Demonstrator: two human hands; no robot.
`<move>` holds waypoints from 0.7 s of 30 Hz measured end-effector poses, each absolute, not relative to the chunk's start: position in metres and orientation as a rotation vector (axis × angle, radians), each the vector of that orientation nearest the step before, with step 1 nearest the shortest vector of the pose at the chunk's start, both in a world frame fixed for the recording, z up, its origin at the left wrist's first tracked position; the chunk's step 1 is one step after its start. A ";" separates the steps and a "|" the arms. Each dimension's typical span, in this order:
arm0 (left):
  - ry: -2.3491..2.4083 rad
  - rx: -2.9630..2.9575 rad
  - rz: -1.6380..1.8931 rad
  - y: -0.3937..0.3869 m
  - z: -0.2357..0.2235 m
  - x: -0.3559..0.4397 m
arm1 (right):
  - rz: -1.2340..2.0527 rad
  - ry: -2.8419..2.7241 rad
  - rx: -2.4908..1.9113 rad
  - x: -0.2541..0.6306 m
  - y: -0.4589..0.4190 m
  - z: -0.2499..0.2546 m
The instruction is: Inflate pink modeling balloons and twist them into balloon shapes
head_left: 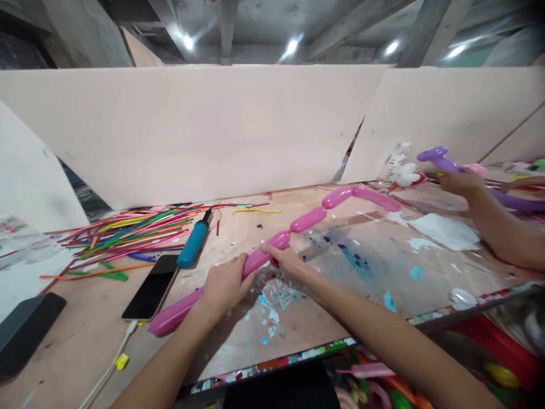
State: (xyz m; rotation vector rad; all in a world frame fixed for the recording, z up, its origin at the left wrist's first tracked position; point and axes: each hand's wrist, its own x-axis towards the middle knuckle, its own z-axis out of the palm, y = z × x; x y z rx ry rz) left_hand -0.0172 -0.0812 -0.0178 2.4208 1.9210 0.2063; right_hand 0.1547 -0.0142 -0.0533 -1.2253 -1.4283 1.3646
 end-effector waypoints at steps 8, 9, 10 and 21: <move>1.895 2.422 0.247 -0.080 -0.017 -0.018 | 1.350 -1.708 -1.156 0.154 -0.019 -0.054; 1.871 2.428 0.247 -0.081 -0.017 -0.017 | 1.344 -1.722 -1.178 0.152 -0.022 -0.054; 1.853 2.434 0.247 -0.081 -0.017 -0.016 | 1.337 -1.715 -1.193 0.150 -0.024 -0.055; 1.832 2.407 0.255 -0.085 -0.011 -0.011 | 1.583 -1.833 -1.199 0.151 -0.030 -0.059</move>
